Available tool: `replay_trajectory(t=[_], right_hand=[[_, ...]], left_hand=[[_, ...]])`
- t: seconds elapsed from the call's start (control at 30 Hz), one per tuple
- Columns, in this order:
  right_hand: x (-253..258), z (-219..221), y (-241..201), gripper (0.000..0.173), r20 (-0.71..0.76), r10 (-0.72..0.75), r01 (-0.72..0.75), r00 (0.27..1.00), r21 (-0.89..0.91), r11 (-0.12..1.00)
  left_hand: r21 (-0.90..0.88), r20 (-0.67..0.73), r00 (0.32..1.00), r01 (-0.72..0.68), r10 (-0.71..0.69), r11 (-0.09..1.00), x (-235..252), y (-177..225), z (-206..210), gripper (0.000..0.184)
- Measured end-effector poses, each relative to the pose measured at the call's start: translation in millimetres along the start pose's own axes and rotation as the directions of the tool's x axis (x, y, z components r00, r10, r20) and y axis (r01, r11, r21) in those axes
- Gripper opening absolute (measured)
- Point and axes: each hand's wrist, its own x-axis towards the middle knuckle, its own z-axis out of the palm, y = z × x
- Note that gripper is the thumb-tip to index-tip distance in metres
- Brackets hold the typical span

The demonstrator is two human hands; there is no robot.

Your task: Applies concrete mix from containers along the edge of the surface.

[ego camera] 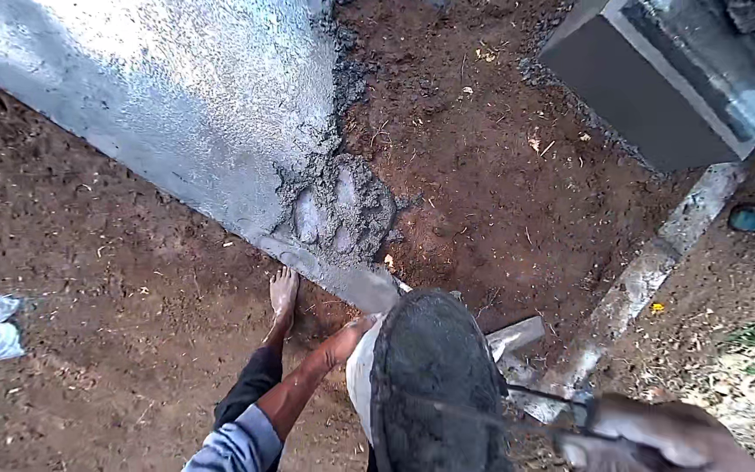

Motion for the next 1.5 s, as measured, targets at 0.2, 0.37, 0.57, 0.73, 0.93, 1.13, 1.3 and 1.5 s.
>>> replay_trajectory(t=[0.2,0.37,0.57,0.73,0.93,1.13,1.3,1.5], right_hand=[[154,50,25,0.036,-0.159,0.237,-0.25,0.958,-0.063,0.966],[275,80,81,0.045,-0.266,0.227,-0.243,0.937,-0.027,0.97],[302,70,119,0.042,-0.452,0.245,-0.155,0.858,0.225,0.962],[241,30,71,0.033,-0.648,0.116,0.067,0.752,0.251,0.966],[237,61,114,0.044,-0.726,0.205,0.025,0.656,0.293,0.956],[183,96,102,0.033,-0.647,0.237,0.098,0.725,0.438,0.894],[77,144,59,0.039,-0.711,-0.075,0.374,0.7,0.275,0.886],[49,165,88,0.03,-0.817,0.117,0.311,0.565,0.343,0.886]], left_hand=[[-0.466,-0.178,0.964,0.096,-0.2,0.88,12,-4,-51,0.06],[-0.441,-0.273,0.923,0.129,-0.269,0.888,71,19,-89,0.068],[-0.25,-0.353,0.903,0.161,-0.245,0.955,74,52,-95,0.074],[-0.156,-0.357,0.931,0.024,-0.079,0.987,3,116,-35,0.067],[-0.117,-0.453,0.882,0.082,-0.127,0.99,33,102,-46,0.071],[-0.117,-0.45,0.893,-0.049,-0.009,0.992,74,111,-79,0.058],[-0.247,-0.435,0.897,-0.033,-0.08,0.968,65,84,-70,0.048],[-0.015,-0.294,0.956,0.003,-0.008,1.0,80,55,-37,0.052]])
